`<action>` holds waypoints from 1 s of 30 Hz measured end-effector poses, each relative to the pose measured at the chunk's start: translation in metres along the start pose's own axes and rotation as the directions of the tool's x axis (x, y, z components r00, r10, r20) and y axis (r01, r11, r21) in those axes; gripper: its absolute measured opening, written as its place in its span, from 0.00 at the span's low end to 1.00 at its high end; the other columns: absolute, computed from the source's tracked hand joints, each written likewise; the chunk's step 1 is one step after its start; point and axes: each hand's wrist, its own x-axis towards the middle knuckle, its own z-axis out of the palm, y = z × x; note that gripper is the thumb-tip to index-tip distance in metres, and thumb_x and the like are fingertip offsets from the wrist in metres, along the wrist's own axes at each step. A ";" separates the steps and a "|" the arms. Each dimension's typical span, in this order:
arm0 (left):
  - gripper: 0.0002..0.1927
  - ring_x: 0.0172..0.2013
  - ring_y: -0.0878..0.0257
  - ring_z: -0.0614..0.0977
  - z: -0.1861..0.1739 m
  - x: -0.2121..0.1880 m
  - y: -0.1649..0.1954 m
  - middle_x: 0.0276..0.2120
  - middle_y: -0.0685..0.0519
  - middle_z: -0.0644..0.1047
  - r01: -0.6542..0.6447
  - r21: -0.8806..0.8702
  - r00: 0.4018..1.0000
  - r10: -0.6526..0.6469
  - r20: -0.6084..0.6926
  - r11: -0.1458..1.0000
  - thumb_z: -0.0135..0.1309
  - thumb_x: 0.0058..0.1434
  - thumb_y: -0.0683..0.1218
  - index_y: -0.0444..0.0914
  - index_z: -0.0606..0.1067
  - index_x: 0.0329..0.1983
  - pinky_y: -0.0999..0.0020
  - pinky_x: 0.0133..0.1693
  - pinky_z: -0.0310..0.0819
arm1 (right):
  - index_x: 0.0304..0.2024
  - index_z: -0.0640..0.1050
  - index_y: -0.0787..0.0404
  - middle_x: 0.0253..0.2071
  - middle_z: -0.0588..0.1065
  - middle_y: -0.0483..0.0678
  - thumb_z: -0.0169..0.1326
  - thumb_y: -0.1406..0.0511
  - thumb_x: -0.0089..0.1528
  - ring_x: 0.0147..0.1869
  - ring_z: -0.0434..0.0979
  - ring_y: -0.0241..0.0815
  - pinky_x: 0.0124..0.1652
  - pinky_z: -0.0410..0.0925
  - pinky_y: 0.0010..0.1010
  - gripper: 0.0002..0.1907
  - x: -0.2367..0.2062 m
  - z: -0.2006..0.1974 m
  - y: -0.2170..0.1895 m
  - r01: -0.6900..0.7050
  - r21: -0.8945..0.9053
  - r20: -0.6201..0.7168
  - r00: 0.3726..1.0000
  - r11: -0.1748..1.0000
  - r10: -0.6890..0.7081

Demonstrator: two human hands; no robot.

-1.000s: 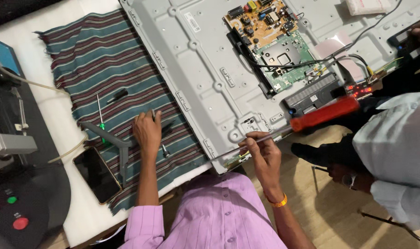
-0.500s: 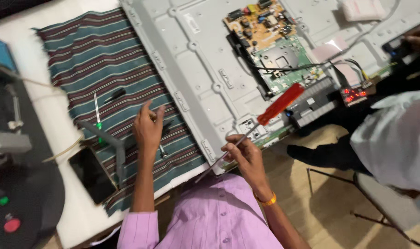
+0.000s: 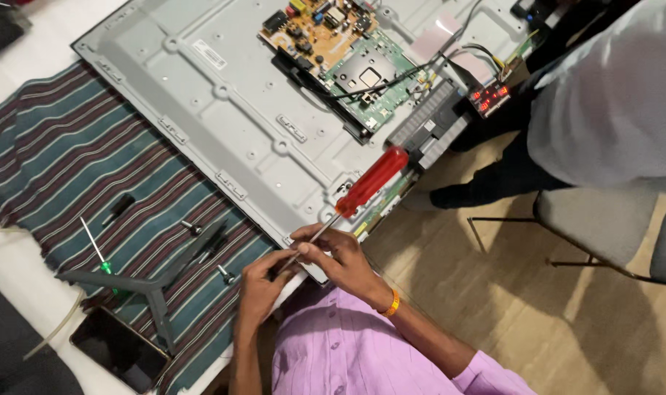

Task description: The person uses a red-handled screwdriver to remove and reinstall screws on the back panel of a disassembled television. They also handle and connect a black cable to the internal circuit board while another person works nearby with a multimeter.

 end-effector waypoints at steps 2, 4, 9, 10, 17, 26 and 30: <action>0.12 0.34 0.62 0.87 -0.008 -0.004 -0.007 0.35 0.51 0.86 -0.018 0.040 0.999 0.019 -0.028 0.999 0.64 0.55 0.38 0.37 0.83 0.43 0.69 0.37 0.79 | 0.53 0.79 0.68 0.42 0.81 0.48 0.55 0.63 0.68 0.42 0.81 0.33 0.43 0.75 0.26 0.15 -0.003 0.003 0.001 -0.021 -0.039 0.007 1.000 0.999 0.022; 0.12 0.33 0.63 0.87 -0.017 -0.008 -0.009 0.35 0.51 0.86 -0.056 0.100 0.997 0.062 -0.050 0.993 0.62 0.53 0.36 0.36 0.84 0.42 0.70 0.37 0.79 | 0.52 0.80 0.67 0.42 0.82 0.48 0.56 0.62 0.67 0.41 0.80 0.33 0.42 0.75 0.26 0.16 -0.006 0.006 0.002 -0.032 -0.099 0.005 0.999 0.995 0.033; 0.11 0.31 0.65 0.86 -0.027 -0.013 0.000 0.33 0.51 0.85 -0.126 0.117 0.987 0.136 -0.080 0.985 0.63 0.54 0.37 0.35 0.83 0.41 0.73 0.34 0.78 | 0.51 0.80 0.67 0.40 0.81 0.46 0.55 0.62 0.68 0.42 0.80 0.31 0.43 0.74 0.25 0.16 -0.010 0.012 0.003 -0.031 -0.118 -0.032 0.999 0.993 0.027; 0.10 0.31 0.65 0.86 -0.027 -0.013 0.003 0.33 0.51 0.85 -0.154 0.123 0.983 0.164 -0.082 0.980 0.64 0.55 0.37 0.35 0.83 0.41 0.73 0.33 0.78 | 0.52 0.80 0.67 0.39 0.81 0.45 0.55 0.61 0.68 0.41 0.80 0.30 0.42 0.73 0.24 0.16 -0.011 0.012 0.004 -0.071 -0.112 -0.061 0.996 0.991 0.064; 0.07 0.25 0.66 0.82 -0.007 -0.011 0.013 0.28 0.51 0.83 -0.144 0.153 0.989 0.149 -0.018 0.978 0.65 0.58 0.42 0.34 0.82 0.37 0.71 0.29 0.74 | 0.51 0.80 0.67 0.37 0.80 0.43 0.57 0.63 0.67 0.38 0.78 0.28 0.38 0.73 0.22 0.15 -0.020 0.006 0.013 -0.151 -0.041 -0.191 0.971 0.988 0.140; 0.09 0.21 0.68 0.76 0.012 -0.005 0.015 0.22 0.52 0.79 -0.093 0.125 0.995 0.090 0.035 0.988 0.63 0.60 0.43 0.33 0.82 0.40 0.70 0.25 0.69 | 0.52 0.79 0.68 0.37 0.81 0.44 0.57 0.63 0.67 0.41 0.79 0.29 0.41 0.75 0.24 0.15 -0.025 -0.011 0.022 -0.144 0.038 -0.215 0.965 0.989 0.149; 0.09 0.21 0.69 0.77 0.027 0.002 0.021 0.21 0.53 0.80 -0.082 0.118 0.996 0.080 0.026 0.990 0.63 0.60 0.44 0.34 0.83 0.40 0.70 0.25 0.69 | 0.52 0.79 0.68 0.40 0.81 0.45 0.57 0.64 0.67 0.44 0.80 0.30 0.43 0.75 0.25 0.16 -0.020 -0.029 0.021 -0.120 0.025 -0.189 0.974 0.993 0.122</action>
